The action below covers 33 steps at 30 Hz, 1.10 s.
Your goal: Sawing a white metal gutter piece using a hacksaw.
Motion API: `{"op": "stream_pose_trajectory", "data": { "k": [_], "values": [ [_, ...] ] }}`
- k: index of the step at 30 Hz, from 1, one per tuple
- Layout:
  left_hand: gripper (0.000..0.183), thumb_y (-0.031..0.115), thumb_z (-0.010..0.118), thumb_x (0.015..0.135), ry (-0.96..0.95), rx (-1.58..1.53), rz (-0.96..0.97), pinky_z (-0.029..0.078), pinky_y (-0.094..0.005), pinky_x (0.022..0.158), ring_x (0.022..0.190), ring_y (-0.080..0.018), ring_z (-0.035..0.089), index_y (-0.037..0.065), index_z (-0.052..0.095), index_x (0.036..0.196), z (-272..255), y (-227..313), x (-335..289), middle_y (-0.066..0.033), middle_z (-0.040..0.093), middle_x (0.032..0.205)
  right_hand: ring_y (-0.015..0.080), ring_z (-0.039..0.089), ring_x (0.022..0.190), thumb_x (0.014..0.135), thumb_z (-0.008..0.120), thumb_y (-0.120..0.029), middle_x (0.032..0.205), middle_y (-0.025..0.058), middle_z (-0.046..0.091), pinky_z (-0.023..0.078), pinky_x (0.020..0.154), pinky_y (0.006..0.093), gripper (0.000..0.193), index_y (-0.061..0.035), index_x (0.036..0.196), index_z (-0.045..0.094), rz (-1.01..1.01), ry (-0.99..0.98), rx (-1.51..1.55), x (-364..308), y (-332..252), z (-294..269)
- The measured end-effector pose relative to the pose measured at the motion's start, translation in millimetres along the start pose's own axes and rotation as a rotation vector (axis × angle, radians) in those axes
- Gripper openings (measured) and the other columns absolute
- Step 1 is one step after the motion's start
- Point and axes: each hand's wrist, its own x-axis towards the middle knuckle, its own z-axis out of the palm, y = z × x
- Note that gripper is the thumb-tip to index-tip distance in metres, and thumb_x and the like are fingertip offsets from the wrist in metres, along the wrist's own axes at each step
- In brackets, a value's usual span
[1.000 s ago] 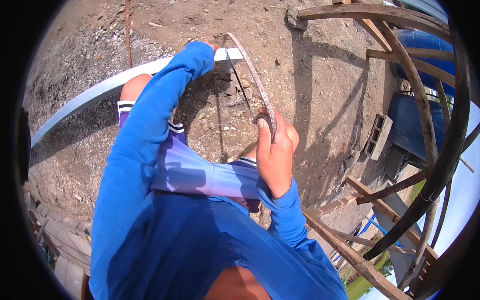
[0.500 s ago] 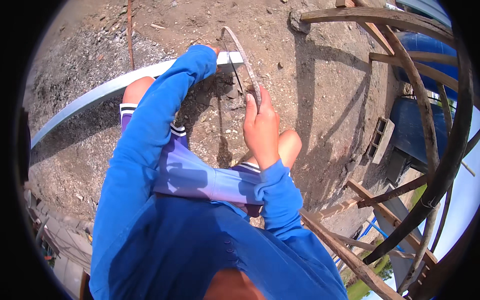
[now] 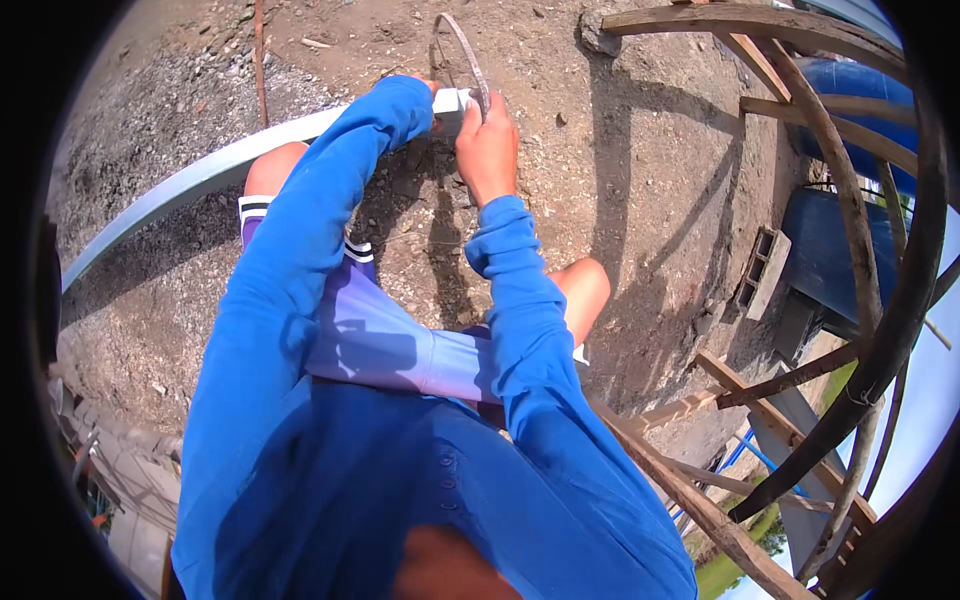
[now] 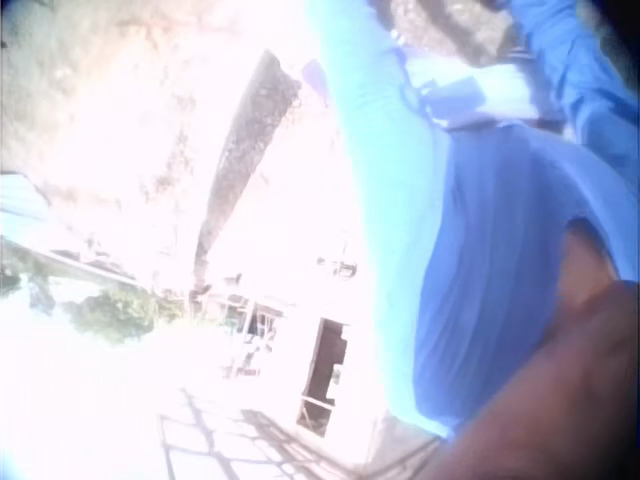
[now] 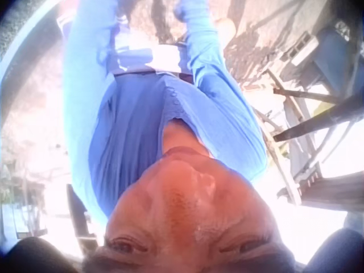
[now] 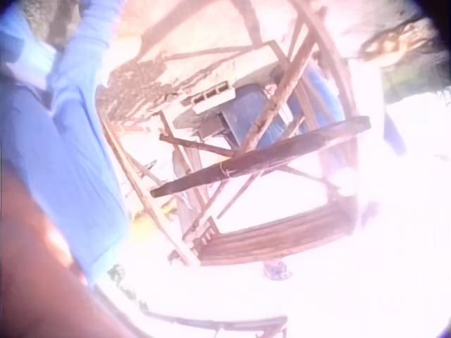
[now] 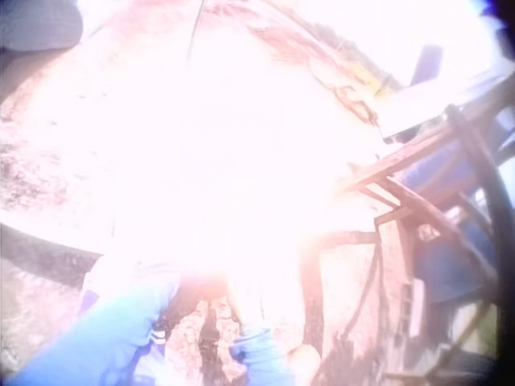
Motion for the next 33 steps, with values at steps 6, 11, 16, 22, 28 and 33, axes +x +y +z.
{"op": "stream_pose_trajectory", "data": {
  "k": [6, 11, 16, 22, 28, 33],
  "values": [
    [0.059, 0.043, 0.077, 0.077, -0.021, 0.002, -0.068, 0.053, -0.0453, 0.092, 0.107, -0.0357, 0.066, 0.01, 0.064, 0.124, 1.2, -28.9, 1.7, -0.0186, 0.067, 0.118, 0.0383, 0.068, 0.09, 0.099, 0.053, -0.017, 0.095, 0.024, 0.069, 0.051, 0.08, 0.0443, 0.029, 0.0014, 0.12, 0.061, 0.185, -0.091, -0.062, -99.9, -44.5, -79.3],
    [0.057, 0.045, 0.077, 0.076, 0.042, 0.029, -0.069, 0.053, -0.0451, 0.092, 0.107, -0.0353, 0.066, 0.011, 0.067, 0.12, 11.4, -11.1, -15.8, -0.0172, 0.069, 0.117, 0.0421, 0.068, 0.085, 0.099, 0.053, -0.015, 0.091, 0.0275, 0.068, 0.052, 0.072, 0.0469, 0.028, 0.0036, 0.119, 0.058, 0.021, -0.104, -0.102, -73.1, -50.0, -58.8],
    [0.056, 0.045, 0.077, 0.076, -0.015, 0.042, -0.059, 0.053, -0.045, 0.092, 0.107, -0.0356, 0.066, 0.012, 0.067, 0.12, 9.9, -16.7, -1.5, -0.0168, 0.069, 0.115, 0.0452, 0.065, 0.092, 0.1, 0.05, -0.017, 0.096, 0.0296, 0.067, 0.051, 0.078, 0.0469, 0.03, 0.006, 0.118, 0.056, 0.053, -0.072, -0.058, -25.0, -18.1, -6.4],
    [0.056, 0.044, 0.077, 0.078, 0.018, 0.046, -0.097, 0.053, -0.0445, 0.093, 0.108, -0.035, 0.065, 0.012, 0.066, 0.122, 7.6, -21.8, -22.9, -0.0171, 0.069, 0.116, 0.0193, 0.068, 0.094, 0.1, 0.053, -0.013, 0.098, 0.0138, 0.069, 0.052, 0.082, 0.032, 0.028, 0.0011, 0.124, 0.058, 0.268, -0.164, 0.035, -131.1, -68.4, -115.4],
    [0.057, 0.044, 0.077, 0.076, 0.022, 0.022, -0.021, 0.053, -0.0449, 0.092, 0.107, -0.0349, 0.066, 0.011, 0.066, 0.121, -2.5, -12.7, 6.0, -0.0172, 0.069, 0.115, 0.048, 0.064, 0.097, 0.098, 0.052, -0.016, 0.1, 0.0318, 0.066, 0.05, 0.08, 0.0495, 0.03, 0.0051, 0.119, 0.056, 0.065, -0.055, -0.036, 1.1, -8.5, -1.5],
    [0.057, 0.043, 0.078, 0.075, 0.017, 0.027, -0.102, 0.053, -0.0453, 0.091, 0.106, -0.0354, 0.066, 0.01, 0.066, 0.12, 4.8, -25.2, -16.9, -0.0176, 0.068, 0.116, 0.0276, 0.071, 0.087, 0.099, 0.054, -0.015, 0.092, 0.0218, 0.069, 0.053, 0.075, 0.0375, 0.03, 0.0026, 0.123, 0.059, 0.31, -0.174, 0.01, -123.6, -67.5, -111.9]
  ]
}}
